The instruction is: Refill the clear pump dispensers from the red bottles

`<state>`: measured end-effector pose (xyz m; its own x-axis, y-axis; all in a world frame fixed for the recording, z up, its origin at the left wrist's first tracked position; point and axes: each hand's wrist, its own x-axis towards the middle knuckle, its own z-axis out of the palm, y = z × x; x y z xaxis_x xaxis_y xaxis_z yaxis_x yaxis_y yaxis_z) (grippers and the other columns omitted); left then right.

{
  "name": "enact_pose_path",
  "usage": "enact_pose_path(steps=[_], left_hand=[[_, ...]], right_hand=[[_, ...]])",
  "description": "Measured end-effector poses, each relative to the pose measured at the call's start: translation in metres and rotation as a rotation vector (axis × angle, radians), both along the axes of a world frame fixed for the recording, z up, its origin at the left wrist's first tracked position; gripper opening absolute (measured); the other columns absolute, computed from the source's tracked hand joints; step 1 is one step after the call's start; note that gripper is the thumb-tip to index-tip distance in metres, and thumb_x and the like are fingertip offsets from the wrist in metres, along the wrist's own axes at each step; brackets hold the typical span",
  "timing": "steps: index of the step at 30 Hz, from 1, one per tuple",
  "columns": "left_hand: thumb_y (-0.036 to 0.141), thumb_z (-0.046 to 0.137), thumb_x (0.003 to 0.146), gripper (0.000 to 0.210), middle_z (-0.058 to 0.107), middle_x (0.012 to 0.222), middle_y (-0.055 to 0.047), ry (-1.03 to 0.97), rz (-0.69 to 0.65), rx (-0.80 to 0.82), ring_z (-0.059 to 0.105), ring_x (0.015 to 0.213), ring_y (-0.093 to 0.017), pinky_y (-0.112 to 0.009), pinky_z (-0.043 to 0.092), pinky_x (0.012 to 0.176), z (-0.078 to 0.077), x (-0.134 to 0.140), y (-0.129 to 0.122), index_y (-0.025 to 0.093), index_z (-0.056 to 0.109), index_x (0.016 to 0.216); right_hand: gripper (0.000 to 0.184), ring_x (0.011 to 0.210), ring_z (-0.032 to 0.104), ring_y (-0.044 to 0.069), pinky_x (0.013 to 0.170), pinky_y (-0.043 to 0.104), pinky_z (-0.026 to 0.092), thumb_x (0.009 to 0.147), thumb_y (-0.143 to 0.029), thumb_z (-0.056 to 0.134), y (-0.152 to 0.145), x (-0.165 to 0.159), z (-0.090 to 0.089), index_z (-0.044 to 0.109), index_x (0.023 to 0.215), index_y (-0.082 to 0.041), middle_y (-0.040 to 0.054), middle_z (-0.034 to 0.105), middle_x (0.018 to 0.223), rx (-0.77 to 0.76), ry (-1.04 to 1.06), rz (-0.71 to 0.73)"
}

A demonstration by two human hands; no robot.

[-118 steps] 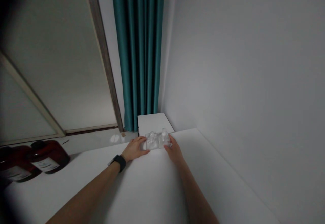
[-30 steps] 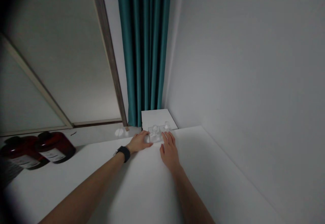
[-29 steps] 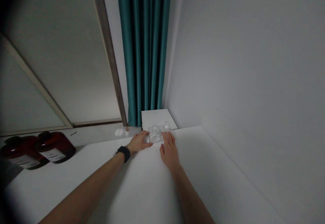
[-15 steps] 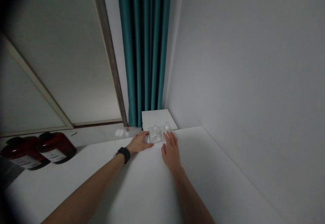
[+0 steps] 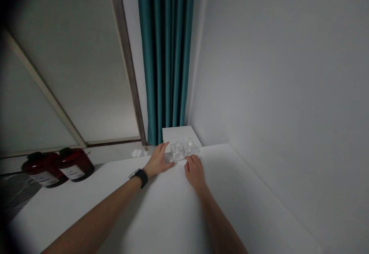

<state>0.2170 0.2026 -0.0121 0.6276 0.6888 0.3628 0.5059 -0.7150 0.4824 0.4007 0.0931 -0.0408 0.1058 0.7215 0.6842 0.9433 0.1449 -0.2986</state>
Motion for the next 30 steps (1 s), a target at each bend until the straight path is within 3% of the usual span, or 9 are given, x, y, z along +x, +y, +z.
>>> enact_pose_path(steps=[6,13,22,30], left_hand=[[0.025,0.064,0.082,0.057,0.043,0.135,-0.015,-0.015,0.021,0.043,0.044,0.129,-0.031,-0.048,0.037,0.111,0.013,-0.027,-0.032,0.018,0.044,0.135],[0.022,0.062,0.081,0.041,0.055,0.123,-0.010,0.015,0.019,0.043,0.051,0.119,-0.029,-0.046,0.044,0.103,0.025,-0.081,-0.069,0.023,0.056,0.121],[0.021,0.055,0.086,0.029,0.056,0.120,-0.011,-0.022,0.147,0.108,0.054,0.113,-0.030,-0.046,0.046,0.095,0.037,-0.160,-0.119,0.021,0.058,0.115],[0.021,0.051,0.090,0.019,0.066,0.105,-0.007,0.124,0.178,0.157,0.058,0.100,-0.026,-0.042,0.042,0.086,0.035,-0.202,-0.164,0.023,0.062,0.105]], right_hand=[[0.026,0.088,0.054,0.024,0.081,0.037,0.046,0.087,-0.007,0.042,-0.001,-0.002,0.000,0.064,0.093,-0.019,0.0073,0.060,0.087,-0.008,-0.035,0.020],[0.025,0.092,0.056,0.026,0.083,0.039,0.045,0.086,-0.009,0.044,-0.011,-0.018,0.005,0.064,0.098,-0.018,0.0087,0.062,0.091,0.024,0.009,0.050],[0.025,0.092,0.062,0.023,0.084,0.038,0.048,0.086,-0.010,0.047,-0.039,-0.095,0.024,0.064,0.101,-0.022,0.0058,0.068,0.095,-0.055,0.079,0.220],[0.027,0.087,0.065,0.022,0.080,0.037,0.048,0.084,-0.008,0.053,-0.072,-0.167,0.036,0.066,0.099,-0.027,0.0012,0.069,0.087,-0.113,0.118,0.342]])
